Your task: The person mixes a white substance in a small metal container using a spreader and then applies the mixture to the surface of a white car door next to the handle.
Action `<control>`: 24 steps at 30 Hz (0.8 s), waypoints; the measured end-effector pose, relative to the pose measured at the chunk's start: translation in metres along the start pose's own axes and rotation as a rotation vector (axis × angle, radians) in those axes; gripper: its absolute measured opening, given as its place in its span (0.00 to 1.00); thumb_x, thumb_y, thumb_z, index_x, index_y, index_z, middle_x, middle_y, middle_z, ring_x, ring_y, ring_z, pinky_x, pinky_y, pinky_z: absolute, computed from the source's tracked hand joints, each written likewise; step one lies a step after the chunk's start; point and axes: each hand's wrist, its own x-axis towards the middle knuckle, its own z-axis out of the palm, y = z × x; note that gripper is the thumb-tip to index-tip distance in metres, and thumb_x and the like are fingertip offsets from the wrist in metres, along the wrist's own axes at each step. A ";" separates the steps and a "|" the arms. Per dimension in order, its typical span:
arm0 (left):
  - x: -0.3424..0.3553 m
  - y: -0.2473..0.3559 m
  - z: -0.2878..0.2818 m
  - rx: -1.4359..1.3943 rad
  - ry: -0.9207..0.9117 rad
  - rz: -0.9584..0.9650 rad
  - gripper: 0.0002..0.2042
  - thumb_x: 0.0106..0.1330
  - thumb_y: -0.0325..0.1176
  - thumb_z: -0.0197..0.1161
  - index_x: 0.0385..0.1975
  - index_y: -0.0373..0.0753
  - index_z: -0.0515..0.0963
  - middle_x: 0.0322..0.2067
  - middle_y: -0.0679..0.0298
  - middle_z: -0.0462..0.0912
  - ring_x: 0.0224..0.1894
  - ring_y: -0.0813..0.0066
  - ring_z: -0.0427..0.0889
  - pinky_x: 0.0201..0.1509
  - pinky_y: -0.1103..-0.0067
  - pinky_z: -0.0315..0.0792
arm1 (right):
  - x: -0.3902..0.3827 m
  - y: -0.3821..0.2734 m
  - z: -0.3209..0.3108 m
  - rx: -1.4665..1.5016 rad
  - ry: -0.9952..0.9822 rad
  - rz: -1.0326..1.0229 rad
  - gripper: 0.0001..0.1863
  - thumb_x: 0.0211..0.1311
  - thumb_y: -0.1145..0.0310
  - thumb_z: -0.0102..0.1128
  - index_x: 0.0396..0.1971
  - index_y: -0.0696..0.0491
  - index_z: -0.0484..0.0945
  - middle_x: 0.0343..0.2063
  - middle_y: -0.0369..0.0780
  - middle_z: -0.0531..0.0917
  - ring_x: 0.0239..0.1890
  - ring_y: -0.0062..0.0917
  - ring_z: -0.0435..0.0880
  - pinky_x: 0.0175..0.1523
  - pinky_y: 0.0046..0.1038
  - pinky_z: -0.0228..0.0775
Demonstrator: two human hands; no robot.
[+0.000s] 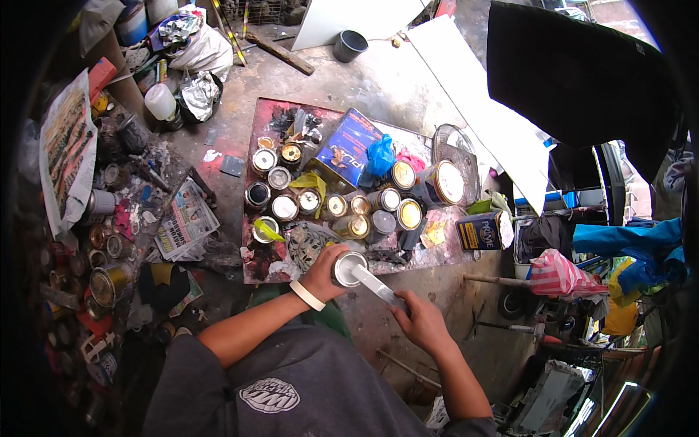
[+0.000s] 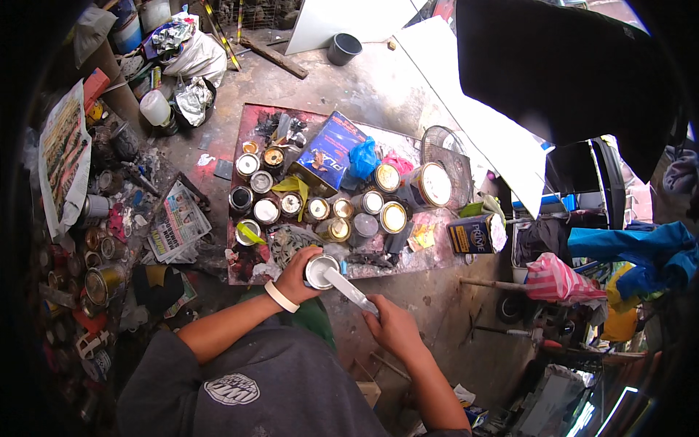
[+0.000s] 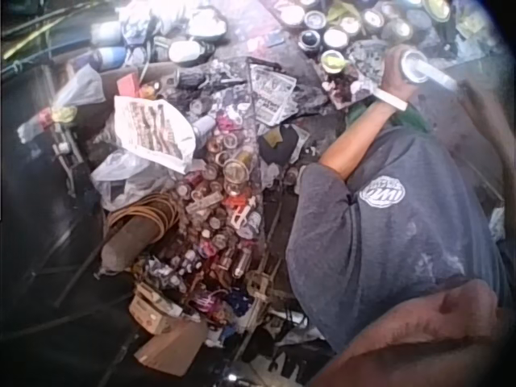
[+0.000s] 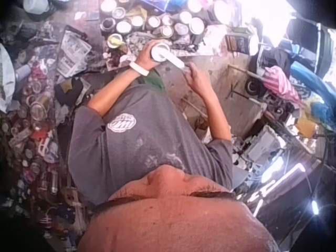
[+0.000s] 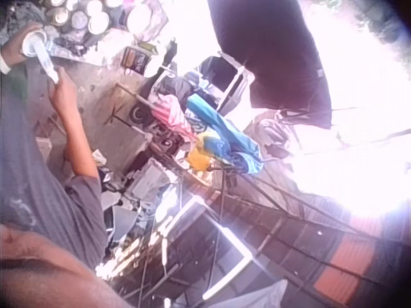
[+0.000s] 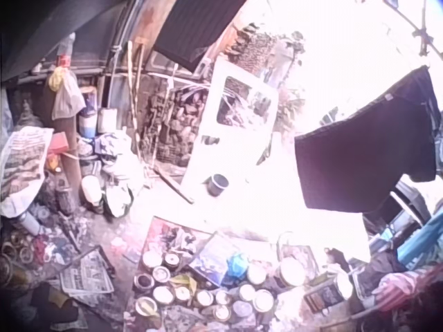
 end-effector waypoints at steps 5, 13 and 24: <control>-0.002 0.000 0.003 -0.021 0.022 -0.028 0.43 0.42 0.30 0.82 0.62 0.39 0.65 0.58 0.52 0.72 0.63 0.48 0.72 0.67 0.62 0.68 | -0.014 0.005 -0.007 -0.041 -0.024 0.036 0.19 0.65 0.61 0.63 0.53 0.51 0.76 0.38 0.49 0.86 0.39 0.47 0.85 0.43 0.43 0.77; -0.006 -0.004 0.006 0.011 0.006 0.006 0.43 0.44 0.30 0.81 0.62 0.39 0.64 0.59 0.51 0.71 0.63 0.48 0.71 0.68 0.62 0.67 | -0.017 -0.003 -0.015 0.147 -0.054 0.067 0.17 0.67 0.63 0.62 0.52 0.53 0.77 0.32 0.48 0.84 0.33 0.41 0.85 0.40 0.37 0.75; -0.009 0.005 0.000 0.035 -0.009 0.032 0.42 0.47 0.31 0.79 0.63 0.38 0.63 0.60 0.50 0.69 0.64 0.47 0.70 0.68 0.63 0.68 | 0.000 0.010 0.007 0.681 -0.323 0.282 0.15 0.79 0.60 0.47 0.40 0.56 0.76 0.22 0.34 0.81 0.20 0.16 0.75 0.28 0.23 0.67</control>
